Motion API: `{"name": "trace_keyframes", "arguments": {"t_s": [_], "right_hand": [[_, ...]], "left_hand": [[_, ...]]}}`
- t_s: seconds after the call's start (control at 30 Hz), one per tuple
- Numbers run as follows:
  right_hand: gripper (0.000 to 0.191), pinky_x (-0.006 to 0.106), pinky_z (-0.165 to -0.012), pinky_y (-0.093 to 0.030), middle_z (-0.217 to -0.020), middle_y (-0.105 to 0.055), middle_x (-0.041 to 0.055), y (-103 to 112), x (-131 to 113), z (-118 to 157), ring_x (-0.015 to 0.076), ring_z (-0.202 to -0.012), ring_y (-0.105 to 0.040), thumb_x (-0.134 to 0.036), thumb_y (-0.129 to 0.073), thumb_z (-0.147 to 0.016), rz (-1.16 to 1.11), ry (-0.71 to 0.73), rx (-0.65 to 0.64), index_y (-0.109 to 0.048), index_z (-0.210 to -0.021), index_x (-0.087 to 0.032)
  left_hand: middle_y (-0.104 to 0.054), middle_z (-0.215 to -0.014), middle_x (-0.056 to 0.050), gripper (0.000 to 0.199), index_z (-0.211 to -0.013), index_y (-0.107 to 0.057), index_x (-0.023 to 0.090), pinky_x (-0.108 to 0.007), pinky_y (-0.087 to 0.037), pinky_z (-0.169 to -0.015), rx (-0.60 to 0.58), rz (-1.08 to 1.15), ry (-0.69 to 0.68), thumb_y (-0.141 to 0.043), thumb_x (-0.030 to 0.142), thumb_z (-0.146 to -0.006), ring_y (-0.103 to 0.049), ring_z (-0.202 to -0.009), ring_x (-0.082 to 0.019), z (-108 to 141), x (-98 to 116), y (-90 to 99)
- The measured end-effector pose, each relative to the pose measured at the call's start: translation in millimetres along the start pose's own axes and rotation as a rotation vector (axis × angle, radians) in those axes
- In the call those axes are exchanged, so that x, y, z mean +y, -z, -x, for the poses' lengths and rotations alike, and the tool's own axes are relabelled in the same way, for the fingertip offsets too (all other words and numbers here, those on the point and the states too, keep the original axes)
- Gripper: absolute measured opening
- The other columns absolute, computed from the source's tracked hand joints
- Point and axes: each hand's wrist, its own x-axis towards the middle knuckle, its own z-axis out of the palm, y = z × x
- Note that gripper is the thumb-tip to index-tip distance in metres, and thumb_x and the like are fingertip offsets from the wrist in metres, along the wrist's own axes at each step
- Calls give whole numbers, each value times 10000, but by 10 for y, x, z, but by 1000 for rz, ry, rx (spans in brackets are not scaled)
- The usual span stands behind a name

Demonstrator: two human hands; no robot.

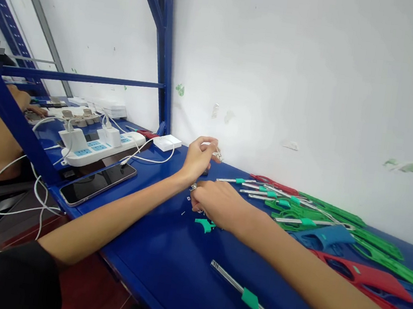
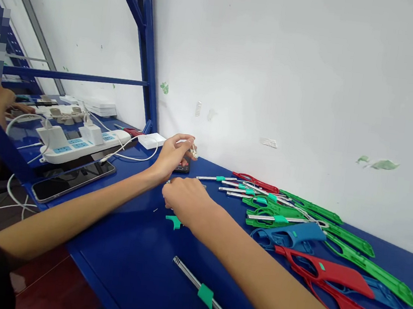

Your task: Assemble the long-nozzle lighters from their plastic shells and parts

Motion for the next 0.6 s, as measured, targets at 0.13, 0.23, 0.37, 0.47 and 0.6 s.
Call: {"name": "trace_keyframes", "arguments": {"t_s": [0.13, 0.23, 0.37, 0.47, 0.6], "right_hand": [[362, 469, -933, -624, -1307, -700, 96, -8, 27, 20, 244, -1097, -715, -400, -708, -1030, -22, -9, 21, -668, -1317, -183], [354, 472, -940, -621, -1308, -700, 94, 10, 109, 66, 245, -1104, -713, -401, -705, -1032, -38, -16, 41, -671, -1311, -186], [355, 480, -951, -617, -1318, -696, 96, 38, 220, 99, 250, -1119, -709, -398, -707, -1030, -47, -27, 36, -671, -1313, -187], [357, 479, -951, -617, -1319, -696, 96, 40, 223, 97, 250, -1119, -709, -400, -710, -1027, -60, -8, 8, -672, -1312, -188], [354, 475, -948, -619, -1318, -697, 96, -5, 166, 69, 247, -1113, -711, -398, -706, -1031, -77, 7, -13, -671, -1314, -189]], "left_hand": [[-679, -1317, -112, 376, -1354, -640, 166, -458, -636, -939, 29, 53, 45, -687, 388, -1055, -709, -1107, -252, 18, 31, 5], [-674, -1330, -114, 381, -1359, -638, 167, -466, -633, -950, 49, 84, 72, -689, 389, -1053, -705, -1123, -257, 23, 36, 8], [-670, -1342, -116, 383, -1359, -640, 167, -475, -628, -963, 58, 110, 114, -692, 389, -1051, -701, -1139, -263, 28, 22, 12], [-669, -1346, -117, 384, -1359, -640, 167, -478, -626, -968, 52, 122, 142, -693, 390, -1051, -699, -1146, -265, 32, 6, 15], [-668, -1349, -117, 385, -1359, -641, 167, -480, -626, -970, 42, 127, 167, -693, 390, -1050, -698, -1149, -266, 34, -14, 6]]}}
